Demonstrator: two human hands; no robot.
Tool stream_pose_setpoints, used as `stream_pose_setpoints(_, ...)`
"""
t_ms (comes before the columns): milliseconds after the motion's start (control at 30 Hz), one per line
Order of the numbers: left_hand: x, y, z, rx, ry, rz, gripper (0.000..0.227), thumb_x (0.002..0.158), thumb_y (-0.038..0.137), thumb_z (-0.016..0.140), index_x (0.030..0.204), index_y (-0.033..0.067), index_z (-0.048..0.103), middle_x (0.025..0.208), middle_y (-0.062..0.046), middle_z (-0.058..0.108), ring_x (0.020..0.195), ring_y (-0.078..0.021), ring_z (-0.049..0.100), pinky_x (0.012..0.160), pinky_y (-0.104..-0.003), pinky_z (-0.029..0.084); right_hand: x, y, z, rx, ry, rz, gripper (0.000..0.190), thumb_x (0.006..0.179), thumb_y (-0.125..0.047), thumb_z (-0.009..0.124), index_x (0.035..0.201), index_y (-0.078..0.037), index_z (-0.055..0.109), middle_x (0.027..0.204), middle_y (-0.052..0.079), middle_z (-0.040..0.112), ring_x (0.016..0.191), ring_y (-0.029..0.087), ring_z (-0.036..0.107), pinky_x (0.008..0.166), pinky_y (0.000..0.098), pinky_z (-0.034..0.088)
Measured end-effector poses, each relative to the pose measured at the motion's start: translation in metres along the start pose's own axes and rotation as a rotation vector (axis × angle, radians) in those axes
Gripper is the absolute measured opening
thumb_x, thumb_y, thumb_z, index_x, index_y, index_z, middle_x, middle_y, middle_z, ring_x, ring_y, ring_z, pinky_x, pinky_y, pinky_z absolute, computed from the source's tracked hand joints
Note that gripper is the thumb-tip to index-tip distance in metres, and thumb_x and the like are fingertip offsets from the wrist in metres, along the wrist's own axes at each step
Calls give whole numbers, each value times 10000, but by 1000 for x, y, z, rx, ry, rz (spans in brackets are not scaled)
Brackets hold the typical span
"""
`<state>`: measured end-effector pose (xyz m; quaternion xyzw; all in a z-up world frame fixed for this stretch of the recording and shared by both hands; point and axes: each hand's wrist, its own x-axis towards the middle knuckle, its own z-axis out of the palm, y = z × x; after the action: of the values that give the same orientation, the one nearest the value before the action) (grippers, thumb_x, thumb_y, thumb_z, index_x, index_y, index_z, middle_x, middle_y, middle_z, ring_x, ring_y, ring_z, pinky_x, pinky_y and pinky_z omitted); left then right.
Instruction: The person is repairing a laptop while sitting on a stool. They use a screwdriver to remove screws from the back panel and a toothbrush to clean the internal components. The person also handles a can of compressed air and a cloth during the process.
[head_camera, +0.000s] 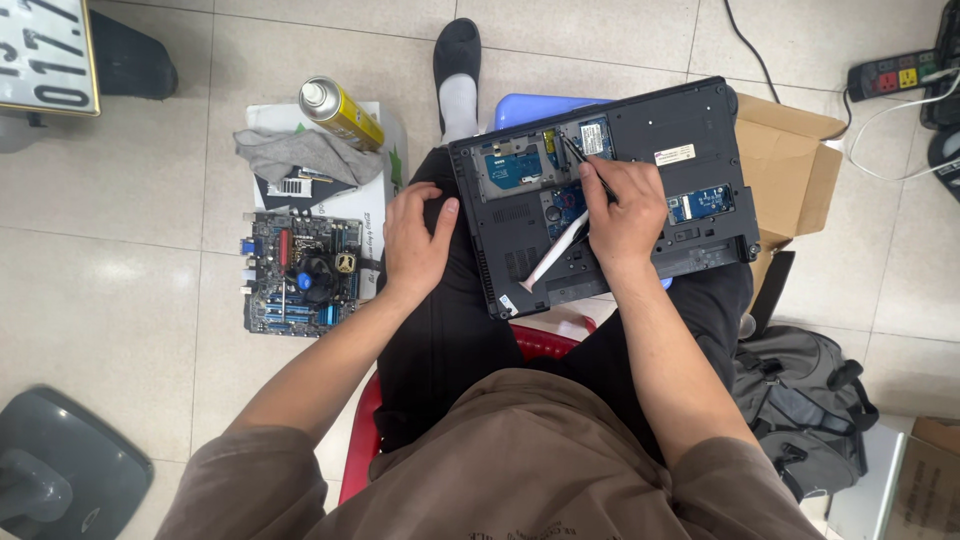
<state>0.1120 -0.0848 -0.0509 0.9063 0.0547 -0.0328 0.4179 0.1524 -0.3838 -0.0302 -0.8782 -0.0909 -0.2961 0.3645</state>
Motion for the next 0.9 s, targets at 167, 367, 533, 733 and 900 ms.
stream_pose_setpoints(167,0,0,-2,0,13,4,514,1206,590,571,1398,121,654,1506,-113,636,1502,-419,545,1217,-610,416,0,-1,3,-26,10,-19,87,1110,-125,922,1120,-39,934,932,90,849,947,269,774,802,372,624)
stream_pose_setpoints(367,0,4,-2,-8,-7,-14,521,1213,592,556,1393,111,649,1511,-124,628,1523,-417,521,1250,-601,384,1,8,2,59,24,62,115,1154,-164,885,1128,-63,934,918,80,843,949,283,783,791,395,631)
stream_pose_setpoints(533,0,5,-2,-4,0,-19,519,1214,602,549,1395,125,646,1516,-106,625,1529,-401,517,1254,-593,383,-1,11,3,67,25,61,109,1148,-169,892,1139,-68,932,940,76,850,953,279,786,767,390,625)
stream_pose_setpoints(733,0,1,1,16,-5,-4,506,1220,586,550,1406,125,640,1503,-107,620,1531,-399,514,1255,-597,386,0,-4,4,-33,-2,-6,104,1138,-144,886,1151,-48,924,946,84,848,976,263,778,787,374,625)
stream_pose_setpoints(900,0,2,1,13,-5,-5,498,1222,580,551,1403,125,638,1501,-107,620,1529,-397,515,1253,-597,385,-1,0,6,-45,0,-18,110,1139,-145,880,1135,-45,926,932,85,849,960,257,782,767,358,626)
